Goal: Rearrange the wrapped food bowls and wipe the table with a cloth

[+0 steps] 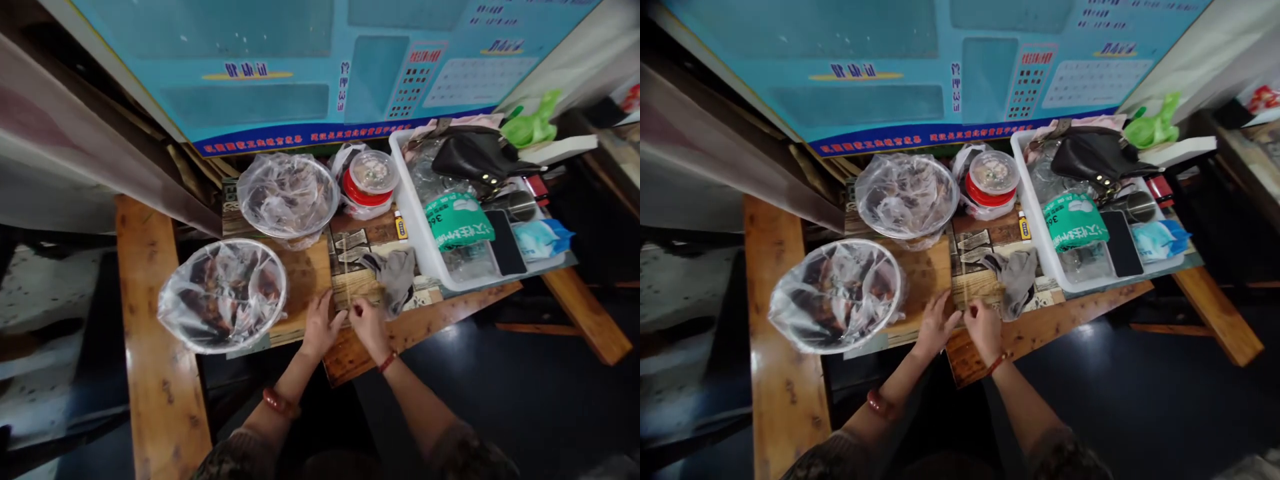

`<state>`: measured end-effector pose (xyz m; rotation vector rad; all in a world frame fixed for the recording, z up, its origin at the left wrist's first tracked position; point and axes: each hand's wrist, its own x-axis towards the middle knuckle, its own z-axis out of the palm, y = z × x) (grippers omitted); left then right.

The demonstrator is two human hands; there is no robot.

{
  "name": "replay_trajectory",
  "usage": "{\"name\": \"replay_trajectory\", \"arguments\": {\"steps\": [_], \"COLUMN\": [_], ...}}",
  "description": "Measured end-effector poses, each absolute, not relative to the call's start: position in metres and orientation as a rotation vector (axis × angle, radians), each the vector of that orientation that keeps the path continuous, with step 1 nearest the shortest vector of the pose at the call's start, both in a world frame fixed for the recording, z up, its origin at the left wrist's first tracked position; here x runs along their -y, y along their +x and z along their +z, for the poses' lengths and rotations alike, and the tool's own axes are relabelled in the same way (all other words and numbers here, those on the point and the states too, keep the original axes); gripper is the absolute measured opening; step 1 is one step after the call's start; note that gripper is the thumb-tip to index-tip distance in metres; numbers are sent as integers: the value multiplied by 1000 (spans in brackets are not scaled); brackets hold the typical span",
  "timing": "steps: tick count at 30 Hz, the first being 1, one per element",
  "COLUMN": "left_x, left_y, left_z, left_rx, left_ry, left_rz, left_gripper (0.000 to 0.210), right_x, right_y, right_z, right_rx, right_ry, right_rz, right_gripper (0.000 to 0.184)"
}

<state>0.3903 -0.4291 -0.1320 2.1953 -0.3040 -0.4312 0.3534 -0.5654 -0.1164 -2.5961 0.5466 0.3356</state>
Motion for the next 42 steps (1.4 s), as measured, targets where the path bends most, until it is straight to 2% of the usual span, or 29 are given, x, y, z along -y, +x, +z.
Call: {"name": "replay_trajectory", "arguments": {"steps": [3,6,9,12,14,16,20,23,26,30,33,36,38,42], "left_x": [444,440,418,398,392,390,389,388,387,387,388,388,387,388], "left_y": [393,402,414,419,418,417,416,417,416,419,423,425,425,426], "left_z": [-121,-120,-132,-147,-155,-158,-160,-162,-164,-165,-166,-165,-164,-162], "left_rx": [109,-72,-215,-239,-237,-232,-222,-235,-216,-190,-181,-170,-172,-178], "left_ry": [1775,1574,1610,1704,1698,1678,1662,1656,1681,1740,1770,1761,1756,1780], "left_rz": [-649,-735,-618,-515,-519,-529,-571,-577,-567,-533,-539,-575,-581,-593], "left_gripper": [39,39,42,46,47,47,47,48,47,44,43,43,43,44], "right_x": [545,576,643,674,654,614,569,598,636,644,615,577,562,589], "right_y": [330,341,378,398,381,346,304,365,473,544,493,386,318,278], "right_z": [-104,-89,-93,-120,-138,-147,-137,-122,-118,-132,-141,-142,-142,-134], "right_rx": [-372,-169,-211,-438,-378,-182,8,-29,-201,-406,-180,-153,-154,-66], "right_ry": [-2479,-2439,-2574,-2751,-2782,-2727,-2407,-2273,-2382,-2612,-2637,-2571,-2489,-2272], "right_rz": [222,199,8,-5,70,130,182,54,-108,-41,16,64,157,185], "right_gripper": [18,20,45,67,61,47,36,29,35,46,41,35,25,28]}}
